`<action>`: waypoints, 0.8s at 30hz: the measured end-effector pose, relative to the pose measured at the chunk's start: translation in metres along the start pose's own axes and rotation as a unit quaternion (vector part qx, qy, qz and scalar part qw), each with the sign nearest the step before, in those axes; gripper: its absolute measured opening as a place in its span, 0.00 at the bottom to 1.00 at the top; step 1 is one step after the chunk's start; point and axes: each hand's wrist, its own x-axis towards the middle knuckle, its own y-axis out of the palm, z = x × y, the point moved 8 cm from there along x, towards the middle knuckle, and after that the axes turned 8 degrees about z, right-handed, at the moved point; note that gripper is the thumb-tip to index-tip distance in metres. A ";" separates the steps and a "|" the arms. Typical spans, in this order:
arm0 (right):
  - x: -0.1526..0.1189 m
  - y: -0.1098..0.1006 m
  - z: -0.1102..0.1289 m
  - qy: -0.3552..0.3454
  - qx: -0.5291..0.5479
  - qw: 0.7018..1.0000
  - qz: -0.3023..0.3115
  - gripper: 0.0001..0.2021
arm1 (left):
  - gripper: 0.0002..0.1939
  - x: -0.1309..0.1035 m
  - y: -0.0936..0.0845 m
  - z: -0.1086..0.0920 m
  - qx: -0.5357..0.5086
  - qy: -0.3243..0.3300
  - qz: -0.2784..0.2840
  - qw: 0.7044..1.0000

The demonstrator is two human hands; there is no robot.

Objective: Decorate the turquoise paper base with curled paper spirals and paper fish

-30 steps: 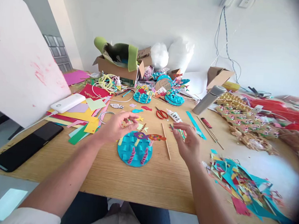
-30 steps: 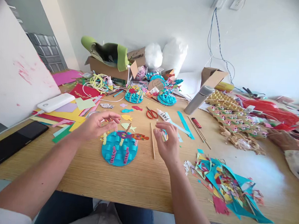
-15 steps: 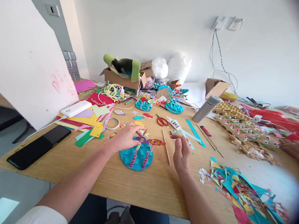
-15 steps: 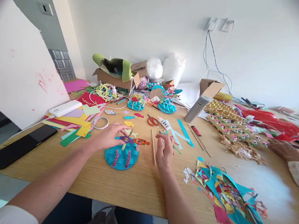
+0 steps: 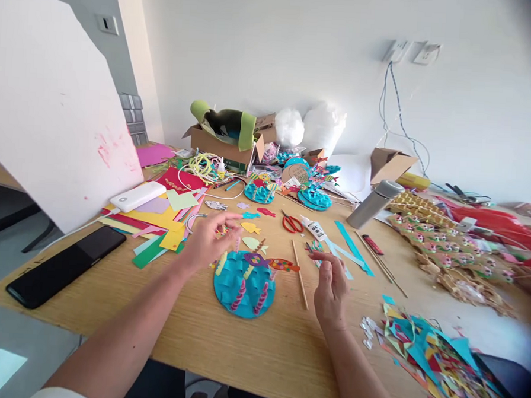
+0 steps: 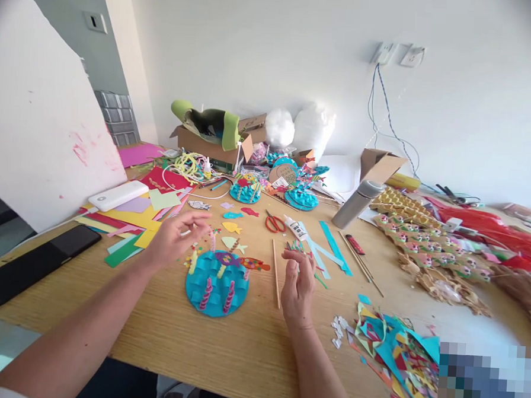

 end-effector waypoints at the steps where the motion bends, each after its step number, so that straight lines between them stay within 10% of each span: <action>1: 0.000 0.001 -0.002 0.004 0.001 1.000 0.001 0.16 | 0.18 -0.002 -0.011 0.001 -0.025 -0.004 -0.041 0.999; 7: 0.006 0.001 -0.018 0.059 0.031 0.998 -0.011 0.17 | 0.14 -0.022 -0.051 0.014 -0.070 0.010 -0.234 0.970; 14: 0.038 0.009 -0.034 0.086 0.000 0.996 0.007 0.15 | 0.11 -0.026 -0.046 0.036 -0.045 -0.004 -0.252 0.967; 18: 0.075 0.062 -0.031 0.024 -0.062 0.980 0.186 0.12 | 0.12 -0.024 -0.044 0.041 -0.047 -0.027 -0.240 0.969; 24: 0.086 0.168 -0.015 -0.115 -0.170 0.862 0.464 0.08 | 0.13 -0.024 -0.044 0.049 -0.036 -0.060 -0.239 0.969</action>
